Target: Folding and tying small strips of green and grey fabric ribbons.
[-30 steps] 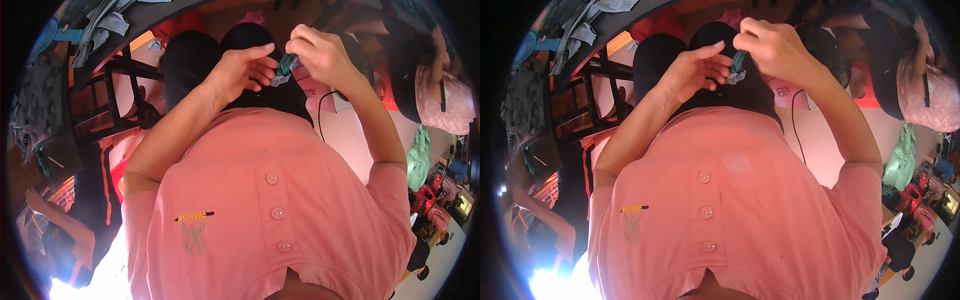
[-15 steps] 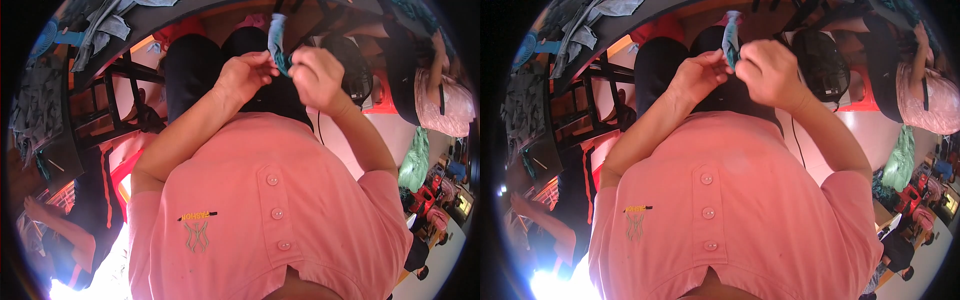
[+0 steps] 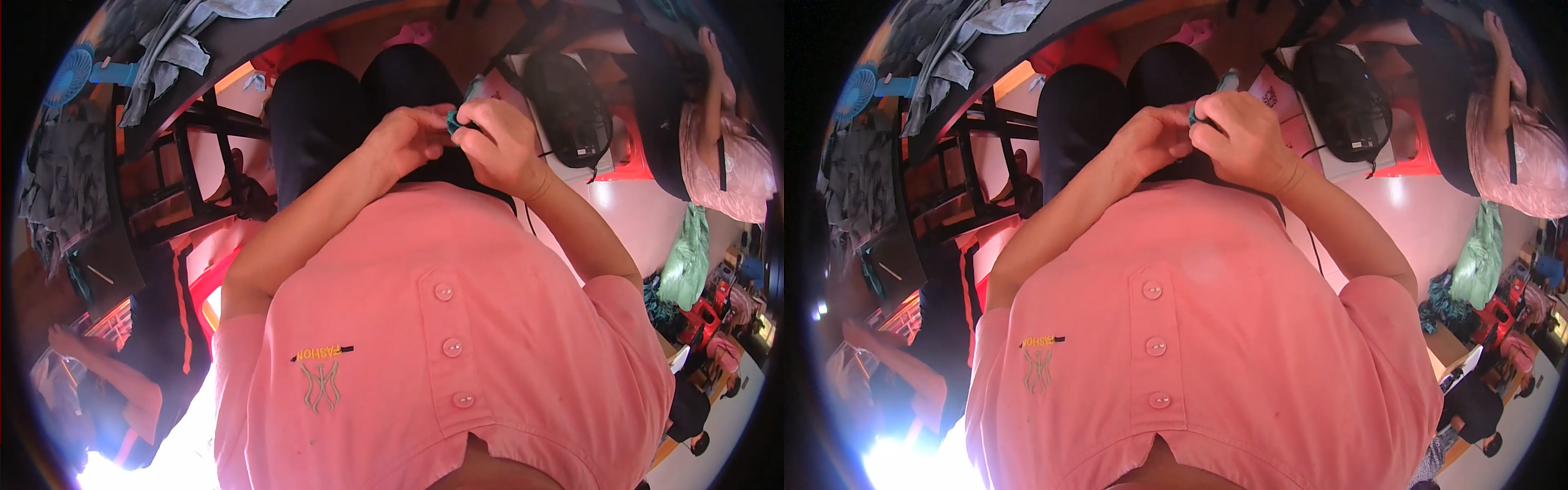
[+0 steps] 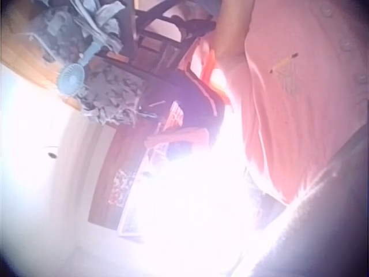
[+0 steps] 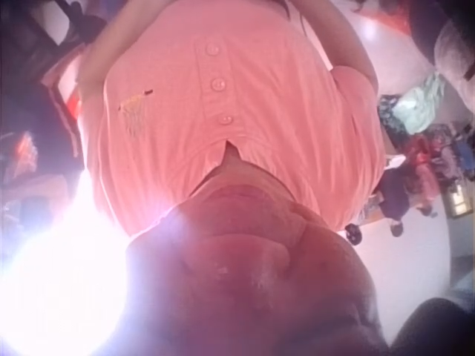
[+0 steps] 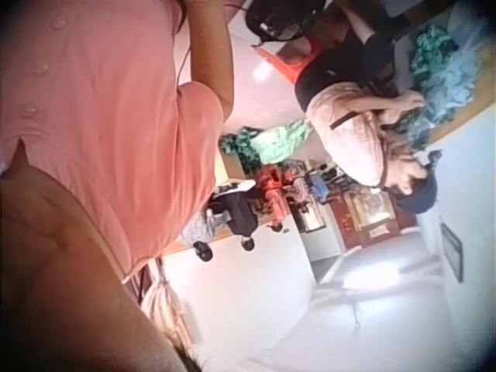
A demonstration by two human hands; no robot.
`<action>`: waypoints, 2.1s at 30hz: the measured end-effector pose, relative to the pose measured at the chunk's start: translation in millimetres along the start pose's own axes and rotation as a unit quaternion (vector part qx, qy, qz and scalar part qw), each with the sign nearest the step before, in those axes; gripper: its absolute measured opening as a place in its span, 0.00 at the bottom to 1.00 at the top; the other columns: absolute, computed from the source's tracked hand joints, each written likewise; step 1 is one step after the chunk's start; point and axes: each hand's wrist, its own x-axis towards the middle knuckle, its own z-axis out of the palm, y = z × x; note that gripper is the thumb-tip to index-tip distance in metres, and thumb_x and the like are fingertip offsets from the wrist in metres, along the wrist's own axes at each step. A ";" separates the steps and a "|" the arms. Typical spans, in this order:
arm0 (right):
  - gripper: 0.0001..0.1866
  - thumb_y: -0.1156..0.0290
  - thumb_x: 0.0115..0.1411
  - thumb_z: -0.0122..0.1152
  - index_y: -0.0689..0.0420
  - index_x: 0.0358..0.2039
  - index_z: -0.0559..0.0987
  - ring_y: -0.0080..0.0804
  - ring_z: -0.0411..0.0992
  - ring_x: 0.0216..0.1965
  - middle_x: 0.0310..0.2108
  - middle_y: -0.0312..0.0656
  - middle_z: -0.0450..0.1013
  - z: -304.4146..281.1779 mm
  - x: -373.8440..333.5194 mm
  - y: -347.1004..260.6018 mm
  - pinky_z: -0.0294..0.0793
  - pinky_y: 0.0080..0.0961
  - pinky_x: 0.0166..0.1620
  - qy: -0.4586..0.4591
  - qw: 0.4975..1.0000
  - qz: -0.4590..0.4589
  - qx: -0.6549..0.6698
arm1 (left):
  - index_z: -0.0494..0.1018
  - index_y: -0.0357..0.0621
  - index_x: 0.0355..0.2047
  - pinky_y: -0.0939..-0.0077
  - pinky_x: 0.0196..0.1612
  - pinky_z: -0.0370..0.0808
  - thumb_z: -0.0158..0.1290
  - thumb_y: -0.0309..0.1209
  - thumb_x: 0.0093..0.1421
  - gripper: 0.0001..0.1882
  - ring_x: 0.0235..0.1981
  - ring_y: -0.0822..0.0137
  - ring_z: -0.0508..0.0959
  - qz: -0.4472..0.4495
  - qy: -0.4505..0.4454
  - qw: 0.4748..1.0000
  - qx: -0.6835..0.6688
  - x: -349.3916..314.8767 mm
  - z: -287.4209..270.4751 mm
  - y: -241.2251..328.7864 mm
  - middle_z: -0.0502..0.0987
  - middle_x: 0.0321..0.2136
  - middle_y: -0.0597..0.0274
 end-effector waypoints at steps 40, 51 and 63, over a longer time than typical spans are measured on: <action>0.15 0.66 0.50 0.68 0.58 0.37 0.76 0.30 0.73 0.26 0.29 0.40 0.72 13.9 17.1 3.7 0.71 0.23 0.30 0.014 0.925 0.341 0.167 | 0.73 0.33 0.35 0.69 0.27 0.81 0.56 0.15 0.53 0.09 0.30 0.61 0.81 0.195 0.181 0.963 0.044 -24.5 20.5 14.7 0.79 0.31 0.53; 0.06 0.69 0.55 0.64 0.59 0.27 0.80 0.19 0.69 0.25 0.24 0.32 0.73 45.5 15.8 15.6 0.66 0.18 0.29 0.135 0.634 0.558 0.518 | 0.72 0.25 0.39 0.67 0.35 0.81 0.50 0.13 0.50 0.14 0.33 0.55 0.81 0.239 0.132 0.951 0.143 -30.2 16.9 13.7 0.77 0.33 0.47; 0.06 0.70 0.57 0.62 0.59 0.28 0.79 0.19 0.66 0.24 0.25 0.34 0.73 37.3 11.3 6.6 0.63 0.16 0.27 0.174 0.623 0.563 0.514 | 0.74 0.28 0.35 0.75 0.27 0.78 0.51 0.17 0.49 0.12 0.26 0.63 0.80 0.297 0.153 0.912 0.239 -24.4 13.9 12.5 0.78 0.28 0.52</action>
